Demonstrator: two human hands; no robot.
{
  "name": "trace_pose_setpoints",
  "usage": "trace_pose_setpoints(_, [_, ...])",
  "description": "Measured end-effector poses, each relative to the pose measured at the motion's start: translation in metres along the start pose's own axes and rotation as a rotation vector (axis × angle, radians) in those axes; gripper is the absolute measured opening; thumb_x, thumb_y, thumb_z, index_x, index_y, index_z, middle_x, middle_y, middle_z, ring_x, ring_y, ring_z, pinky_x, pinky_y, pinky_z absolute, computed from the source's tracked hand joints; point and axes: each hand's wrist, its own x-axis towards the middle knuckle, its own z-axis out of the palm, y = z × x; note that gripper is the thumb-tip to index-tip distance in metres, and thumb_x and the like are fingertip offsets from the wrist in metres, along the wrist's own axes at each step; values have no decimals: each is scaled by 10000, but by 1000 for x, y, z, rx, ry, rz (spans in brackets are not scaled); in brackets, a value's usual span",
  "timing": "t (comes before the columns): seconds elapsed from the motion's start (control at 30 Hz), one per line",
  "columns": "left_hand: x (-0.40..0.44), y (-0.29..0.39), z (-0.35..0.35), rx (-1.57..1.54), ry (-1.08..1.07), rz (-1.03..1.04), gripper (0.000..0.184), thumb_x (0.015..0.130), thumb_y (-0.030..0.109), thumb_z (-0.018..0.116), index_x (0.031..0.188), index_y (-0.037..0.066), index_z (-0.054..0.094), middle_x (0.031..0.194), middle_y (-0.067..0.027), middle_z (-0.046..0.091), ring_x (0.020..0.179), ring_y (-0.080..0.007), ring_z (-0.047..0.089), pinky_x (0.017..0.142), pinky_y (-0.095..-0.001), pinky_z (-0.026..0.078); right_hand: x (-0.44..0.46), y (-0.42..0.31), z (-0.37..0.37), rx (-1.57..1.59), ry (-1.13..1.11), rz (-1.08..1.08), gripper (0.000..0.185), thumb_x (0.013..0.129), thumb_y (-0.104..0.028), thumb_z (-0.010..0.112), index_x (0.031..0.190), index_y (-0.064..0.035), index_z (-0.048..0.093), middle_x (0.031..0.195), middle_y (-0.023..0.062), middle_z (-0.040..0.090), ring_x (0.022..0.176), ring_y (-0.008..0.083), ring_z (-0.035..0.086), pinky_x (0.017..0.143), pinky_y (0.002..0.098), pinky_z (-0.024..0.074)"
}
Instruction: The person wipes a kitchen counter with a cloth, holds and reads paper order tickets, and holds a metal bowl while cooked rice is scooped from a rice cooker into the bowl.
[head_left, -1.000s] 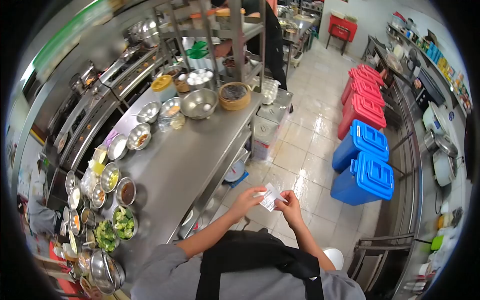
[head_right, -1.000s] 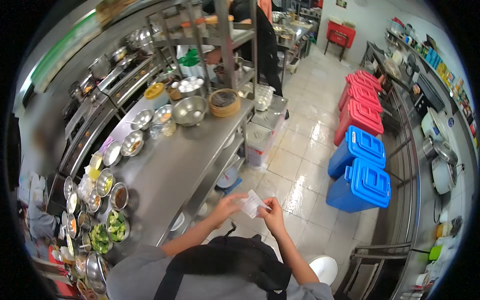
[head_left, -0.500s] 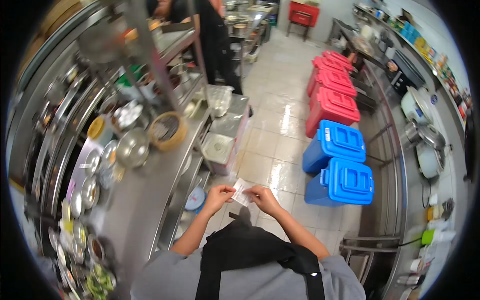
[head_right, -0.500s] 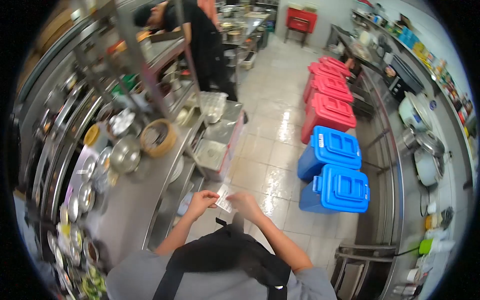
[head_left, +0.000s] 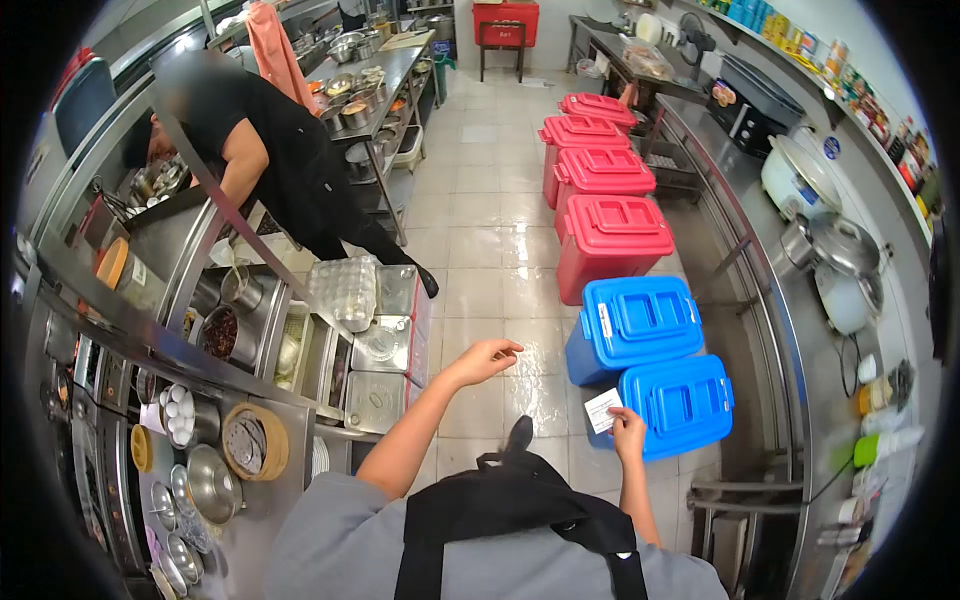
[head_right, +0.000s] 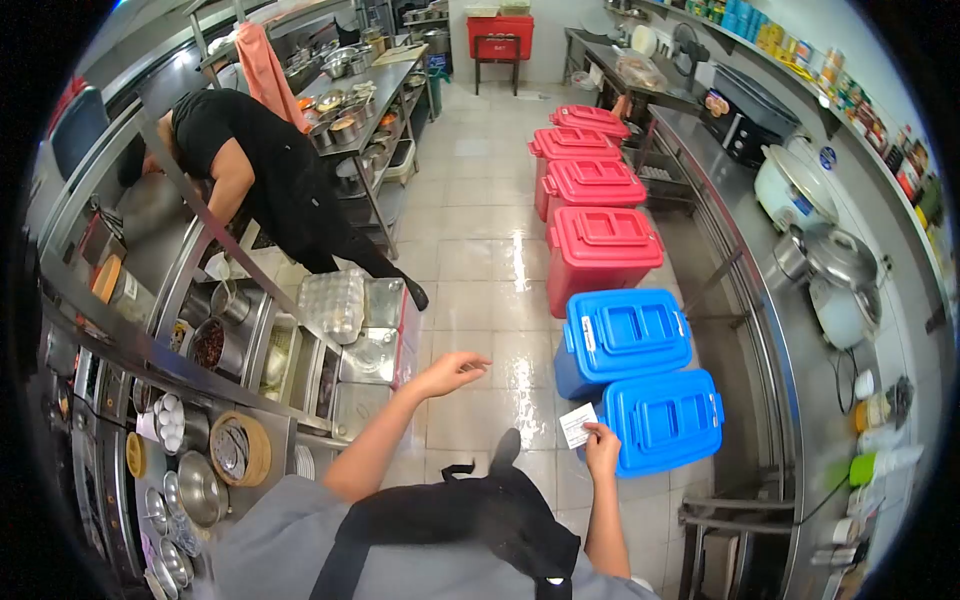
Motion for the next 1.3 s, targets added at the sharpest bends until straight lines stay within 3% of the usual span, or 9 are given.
trace_pose_setpoints(0.07, [27,-75,6,-4,89,-62,301,897,242,554,1130,60,608,1057,-139,646,950,-210,619,834,-337,482,70,0,22,-53,-47,-115,270,785,51,465,936,3,684,726,140,662,583,162,629,518,281,505])
trace_pose_setpoints(0.13, [16,-187,17,156,245,-224,353,858,223,563,1155,34,596,1068,-199,634,982,-316,618,860,-375,477,131,-25,49,-59,-104,-224,264,780,41,475,932,-4,686,738,142,664,575,154,617,523,278,493])
trace_pose_setpoints(0.2, [-15,-299,21,417,-21,-723,358,826,295,511,1008,22,654,950,-207,660,871,-320,646,775,-419,500,188,-73,76,-51,-192,-373,248,778,42,490,929,-4,681,762,138,659,625,171,627,570,295,494])
trace_pose_setpoints(0.27, [-63,-306,21,204,-225,-789,287,824,264,472,818,57,672,694,-112,652,573,-218,614,507,-393,469,240,-113,107,-54,-235,-446,243,777,42,496,929,-6,681,774,140,656,640,182,630,586,301,494])
trace_pose_setpoints(0.37, [-82,-234,24,-482,17,-1056,294,879,292,495,705,95,629,568,-17,539,533,-149,545,476,-280,421,299,-163,155,-71,-375,-538,238,778,37,508,939,-12,677,823,150,650,675,211,633,614,308,495])
trace_pose_setpoints(0.63, [41,-272,-91,-471,168,-1100,279,879,307,509,740,94,623,584,-16,539,542,-146,547,487,-274,426,429,-254,244,-89,-556,-761,226,783,45,516,939,-6,671,871,175,643,762,251,632,699,329,494])
trace_pose_setpoints(0.97, [278,-317,-272,-365,383,-801,268,879,326,527,782,92,614,604,-15,540,553,-141,549,501,-267,433,588,-222,244,-96,-361,-422,206,819,37,534,944,-26,685,777,136,659,612,151,601,549,283,468])
trace_pose_setpoints(1.2, [351,-327,-294,-383,415,-862,266,879,339,540,812,90,608,618,-14,541,561,-138,550,511,-262,438,738,-280,270,114,-322,-182,204,831,10,511,941,-13,681,656,98,612,592,114,572,538,275,448])
trace_pose_setpoints(1.3, [358,-329,-284,-386,376,-995,267,879,344,545,825,90,606,624,-14,541,564,-137,551,516,-259,440,820,-348,305,222,-332,-313,248,822,-30,519,1024,-35,663,706,44,614,612,92,554,551,251,443])
